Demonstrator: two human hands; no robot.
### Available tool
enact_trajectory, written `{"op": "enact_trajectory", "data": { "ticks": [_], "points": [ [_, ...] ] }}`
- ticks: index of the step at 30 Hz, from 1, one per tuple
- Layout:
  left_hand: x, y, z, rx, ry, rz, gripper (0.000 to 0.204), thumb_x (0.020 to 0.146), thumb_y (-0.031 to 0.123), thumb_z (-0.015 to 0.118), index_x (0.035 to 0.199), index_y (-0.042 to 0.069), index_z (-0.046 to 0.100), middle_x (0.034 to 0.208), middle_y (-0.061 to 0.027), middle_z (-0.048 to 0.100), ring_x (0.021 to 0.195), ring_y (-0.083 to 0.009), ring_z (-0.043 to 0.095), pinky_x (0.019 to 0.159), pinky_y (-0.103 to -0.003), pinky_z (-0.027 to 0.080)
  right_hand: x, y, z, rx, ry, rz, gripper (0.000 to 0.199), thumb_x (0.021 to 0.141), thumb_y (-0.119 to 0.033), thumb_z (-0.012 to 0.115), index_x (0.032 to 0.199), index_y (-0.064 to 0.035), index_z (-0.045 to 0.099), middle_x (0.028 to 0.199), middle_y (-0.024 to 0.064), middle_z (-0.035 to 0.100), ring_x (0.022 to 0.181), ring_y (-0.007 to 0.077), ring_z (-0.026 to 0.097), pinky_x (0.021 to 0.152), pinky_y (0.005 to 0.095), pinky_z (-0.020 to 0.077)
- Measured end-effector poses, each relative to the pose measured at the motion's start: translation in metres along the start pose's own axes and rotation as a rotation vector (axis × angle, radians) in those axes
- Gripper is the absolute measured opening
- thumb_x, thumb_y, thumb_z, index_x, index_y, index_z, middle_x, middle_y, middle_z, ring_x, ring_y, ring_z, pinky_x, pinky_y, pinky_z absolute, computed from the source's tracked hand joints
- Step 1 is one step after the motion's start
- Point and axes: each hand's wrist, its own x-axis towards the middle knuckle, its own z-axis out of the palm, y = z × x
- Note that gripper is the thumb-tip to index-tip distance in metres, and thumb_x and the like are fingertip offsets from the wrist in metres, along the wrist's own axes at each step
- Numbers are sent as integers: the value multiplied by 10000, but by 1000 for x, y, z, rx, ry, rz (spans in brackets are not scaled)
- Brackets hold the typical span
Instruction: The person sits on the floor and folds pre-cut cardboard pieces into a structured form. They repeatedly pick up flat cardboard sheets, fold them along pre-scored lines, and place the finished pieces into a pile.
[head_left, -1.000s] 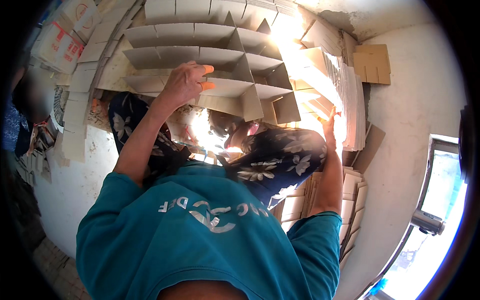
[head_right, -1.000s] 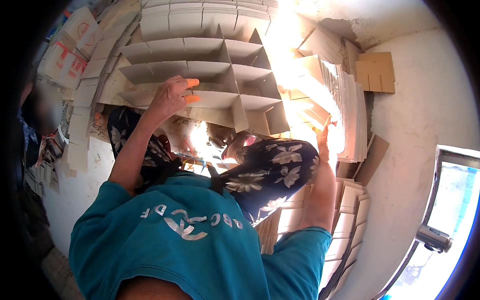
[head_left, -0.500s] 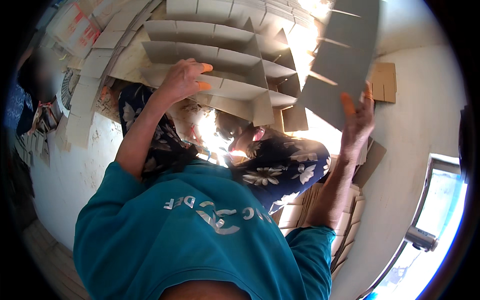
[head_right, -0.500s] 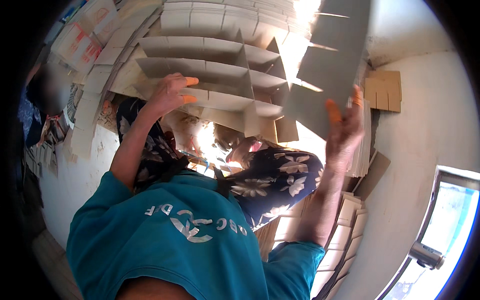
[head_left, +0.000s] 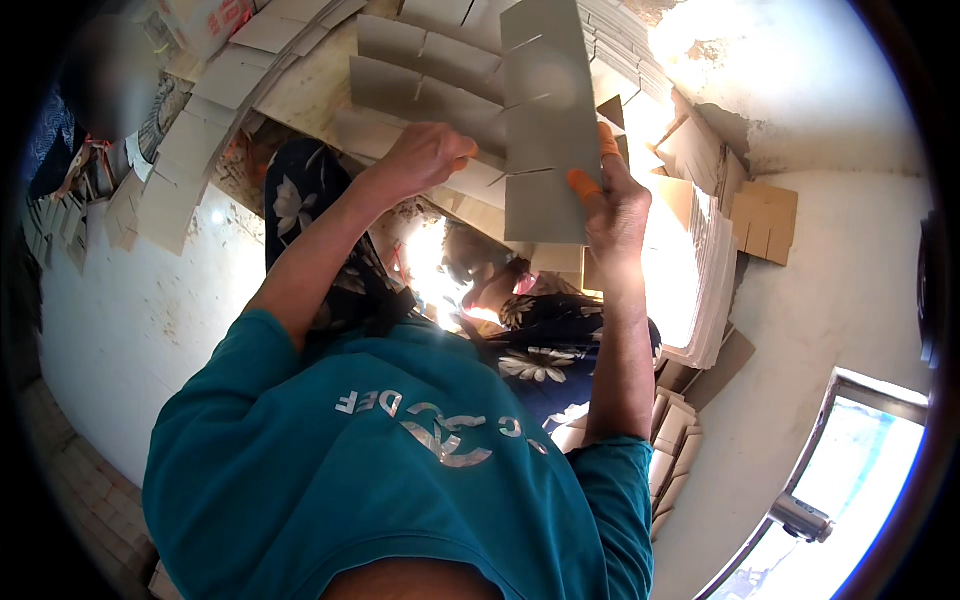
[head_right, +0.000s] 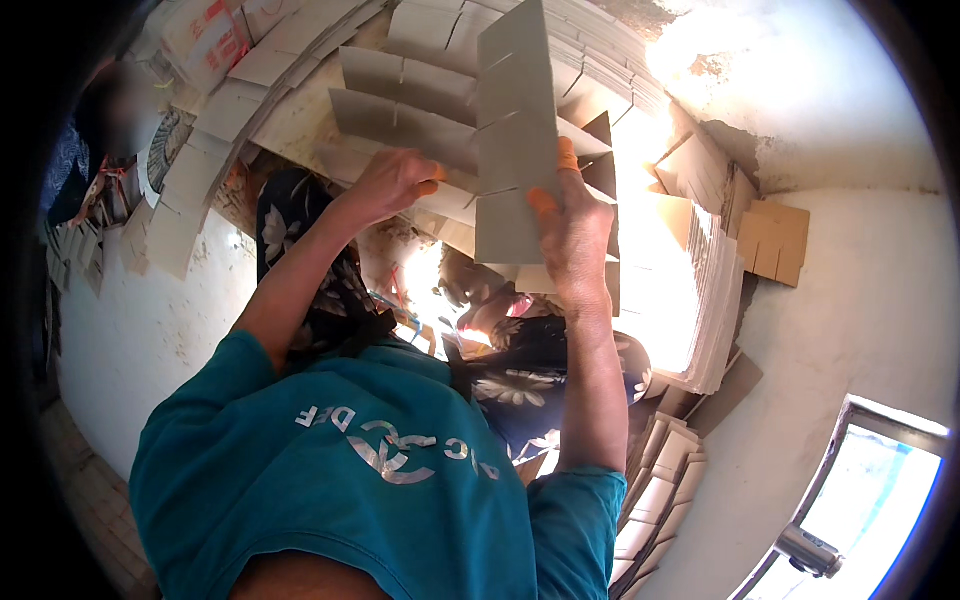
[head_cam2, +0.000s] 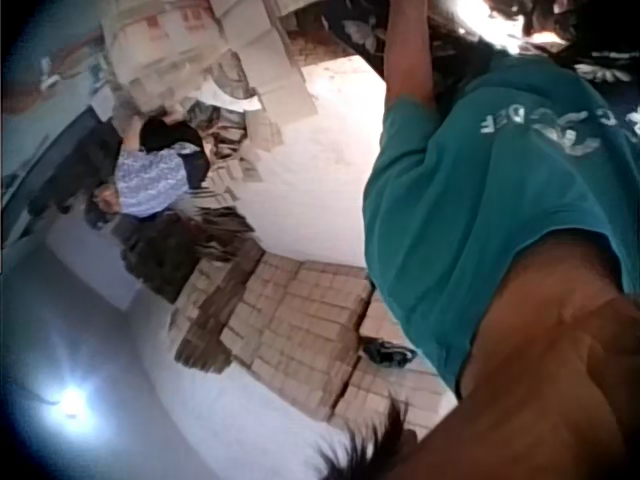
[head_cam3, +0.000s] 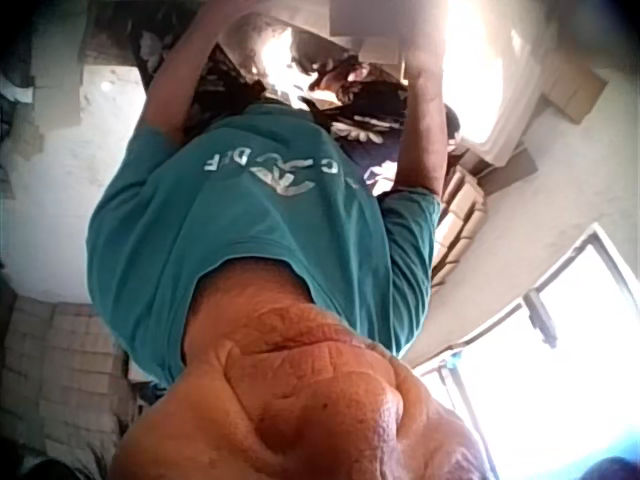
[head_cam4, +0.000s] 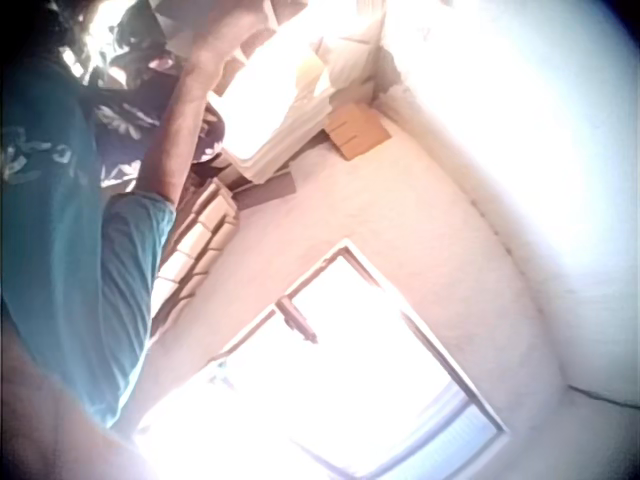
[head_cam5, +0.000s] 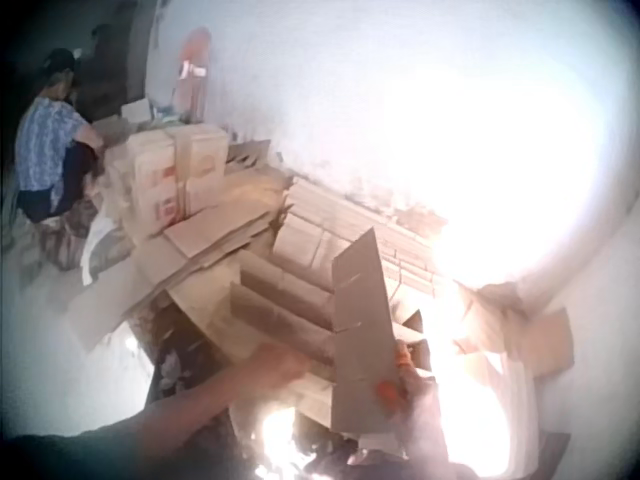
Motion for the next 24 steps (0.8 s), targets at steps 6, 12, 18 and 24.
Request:
{"op": "enact_trajectory", "data": {
  "ticks": [6,12,18,24],
  "points": [
    [2,-4,3,-46,32,3,134,699,114,670,820,62,647,650,-150,577,673,-330,588,606,-425,457,3,-29,8,81,20,128,459,797,48,613,1244,48,506,913,35,648,748,47,511,692,195,440],
    [6,-5,4,-55,52,22,84,679,71,640,755,36,639,660,-165,594,661,-341,598,595,-427,465,1,-28,9,-70,-9,47,442,796,49,606,1231,35,528,704,-17,506,604,41,364,543,167,341],
    [8,-9,4,-43,13,-10,127,671,78,660,794,47,656,662,-169,591,671,-340,603,599,-423,468,18,-18,17,49,-126,-30,376,763,83,600,1136,72,553,847,21,630,683,51,464,632,193,434],
    [15,-7,3,-46,-22,-24,118,676,71,646,792,52,659,670,-178,589,686,-354,601,617,-438,466,28,18,52,-86,-264,-94,309,759,55,593,1065,43,548,781,144,624,657,192,574,619,274,461]
  ]
}}
